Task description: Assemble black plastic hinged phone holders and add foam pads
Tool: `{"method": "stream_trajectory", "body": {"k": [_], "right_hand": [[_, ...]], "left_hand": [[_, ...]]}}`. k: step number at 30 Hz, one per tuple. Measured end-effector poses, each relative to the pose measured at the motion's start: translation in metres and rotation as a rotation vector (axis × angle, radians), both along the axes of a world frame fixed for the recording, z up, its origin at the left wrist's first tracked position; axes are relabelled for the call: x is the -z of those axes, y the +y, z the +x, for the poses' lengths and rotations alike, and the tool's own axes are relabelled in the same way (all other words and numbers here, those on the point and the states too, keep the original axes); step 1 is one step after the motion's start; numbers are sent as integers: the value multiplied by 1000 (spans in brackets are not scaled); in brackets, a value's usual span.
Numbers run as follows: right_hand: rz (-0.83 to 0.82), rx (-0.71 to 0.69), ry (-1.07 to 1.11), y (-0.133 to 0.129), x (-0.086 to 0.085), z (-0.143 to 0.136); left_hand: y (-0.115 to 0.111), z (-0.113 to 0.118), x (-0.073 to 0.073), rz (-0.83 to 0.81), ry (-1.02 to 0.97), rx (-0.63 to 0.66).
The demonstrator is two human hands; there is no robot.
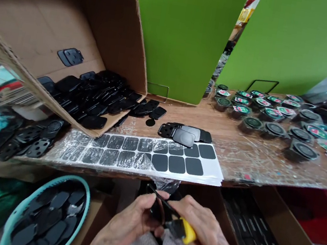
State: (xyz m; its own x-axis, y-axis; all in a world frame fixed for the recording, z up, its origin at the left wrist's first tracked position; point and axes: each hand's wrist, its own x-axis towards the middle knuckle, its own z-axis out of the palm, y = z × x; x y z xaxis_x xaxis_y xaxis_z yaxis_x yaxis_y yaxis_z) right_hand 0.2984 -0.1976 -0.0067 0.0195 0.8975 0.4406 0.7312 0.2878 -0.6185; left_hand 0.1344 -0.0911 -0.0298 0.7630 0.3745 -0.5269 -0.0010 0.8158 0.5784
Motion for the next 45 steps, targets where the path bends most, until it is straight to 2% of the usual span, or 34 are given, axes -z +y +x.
{"method": "stream_trajectory", "body": {"k": [3,5,7,9,11,13,15,17,20,24,30,35,39,45], "right_hand": [[-65,64,94,-2,3,6],[-11,159,60,-2,8,7],[71,261,-4,-2,14,4],[70,328,15,-4,18,0],[-45,335,153,-7,17,-1],[-212,338,326,-11,16,1],[-360,378,533,-14,15,6],[-441,460,822,-17,18,11],[-425,542,1259,-20,25,16],[-359,472,1514,-22,36,17],[-344,393,1587,-21,44,16],[-352,448,1520,-19,44,14],[-340,508,1490,-20,46,10],[-365,509,1562,-25,49,2]], "left_hand": [[2,0,3,-43,-4,94],[4,1,5,-30,29,146],[3,4,6,128,97,101],[0,6,6,402,195,-41],[-4,8,3,618,276,-124],[-5,9,0,681,280,-96],[-2,7,-1,632,223,-38],[4,4,2,513,160,-10],[9,-3,12,289,55,-19],[5,-10,29,127,-43,-57],[0,-9,41,89,-41,-104],[5,-10,40,161,9,-113],[7,-13,43,219,-66,-124],[0,-4,35,181,-137,-122]]}}
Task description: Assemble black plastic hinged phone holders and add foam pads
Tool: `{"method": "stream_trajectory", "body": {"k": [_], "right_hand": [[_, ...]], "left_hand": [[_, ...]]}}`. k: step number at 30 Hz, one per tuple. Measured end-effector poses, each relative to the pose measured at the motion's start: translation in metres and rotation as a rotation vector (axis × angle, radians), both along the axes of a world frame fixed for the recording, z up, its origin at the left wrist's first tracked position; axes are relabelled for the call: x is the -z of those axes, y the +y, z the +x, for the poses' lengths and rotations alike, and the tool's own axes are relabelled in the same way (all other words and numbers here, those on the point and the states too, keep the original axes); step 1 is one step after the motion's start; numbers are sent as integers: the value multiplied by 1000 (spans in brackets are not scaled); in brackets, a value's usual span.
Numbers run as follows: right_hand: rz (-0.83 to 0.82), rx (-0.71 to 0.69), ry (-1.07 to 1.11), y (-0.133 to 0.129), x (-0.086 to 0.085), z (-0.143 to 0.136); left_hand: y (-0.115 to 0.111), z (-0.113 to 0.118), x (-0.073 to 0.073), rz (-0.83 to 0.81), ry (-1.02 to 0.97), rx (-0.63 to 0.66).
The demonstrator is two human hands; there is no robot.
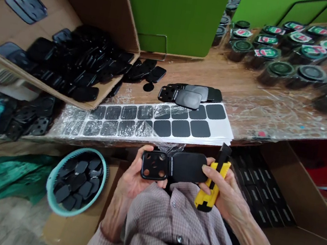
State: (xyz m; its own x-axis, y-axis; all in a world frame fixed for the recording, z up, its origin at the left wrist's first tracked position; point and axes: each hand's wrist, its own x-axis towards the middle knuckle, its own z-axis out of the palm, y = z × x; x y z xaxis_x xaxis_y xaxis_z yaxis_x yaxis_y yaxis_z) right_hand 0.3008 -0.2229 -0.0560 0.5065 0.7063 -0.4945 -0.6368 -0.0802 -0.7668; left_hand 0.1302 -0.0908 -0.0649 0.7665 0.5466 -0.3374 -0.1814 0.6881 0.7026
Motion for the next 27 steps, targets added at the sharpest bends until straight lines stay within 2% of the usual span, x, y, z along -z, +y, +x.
{"method": "stream_trajectory", "body": {"k": [5,12,15,17,19,21,22,25,27], "right_hand": [[-11,63,66,2,4,-7],[-33,105,50,8,4,-8],[-65,142,74,13,-1,-3],[-89,161,44,21,-8,9],[-94,178,-31,35,-19,29],[-69,192,-113,53,-29,56],[-56,194,-148,63,-33,70],[-43,152,-247,95,-38,107],[-48,110,-308,115,-37,122]], "left_hand": [[5,11,-13,-43,-100,23],[11,4,-24,-42,-89,-44],[24,8,-35,20,-58,-9],[48,17,-48,204,62,42],[83,31,-61,590,316,62],[125,52,-70,1075,661,19],[147,64,-72,1193,768,-22],[203,102,-68,1391,964,-119],[229,124,-63,1504,1045,-101]]}}
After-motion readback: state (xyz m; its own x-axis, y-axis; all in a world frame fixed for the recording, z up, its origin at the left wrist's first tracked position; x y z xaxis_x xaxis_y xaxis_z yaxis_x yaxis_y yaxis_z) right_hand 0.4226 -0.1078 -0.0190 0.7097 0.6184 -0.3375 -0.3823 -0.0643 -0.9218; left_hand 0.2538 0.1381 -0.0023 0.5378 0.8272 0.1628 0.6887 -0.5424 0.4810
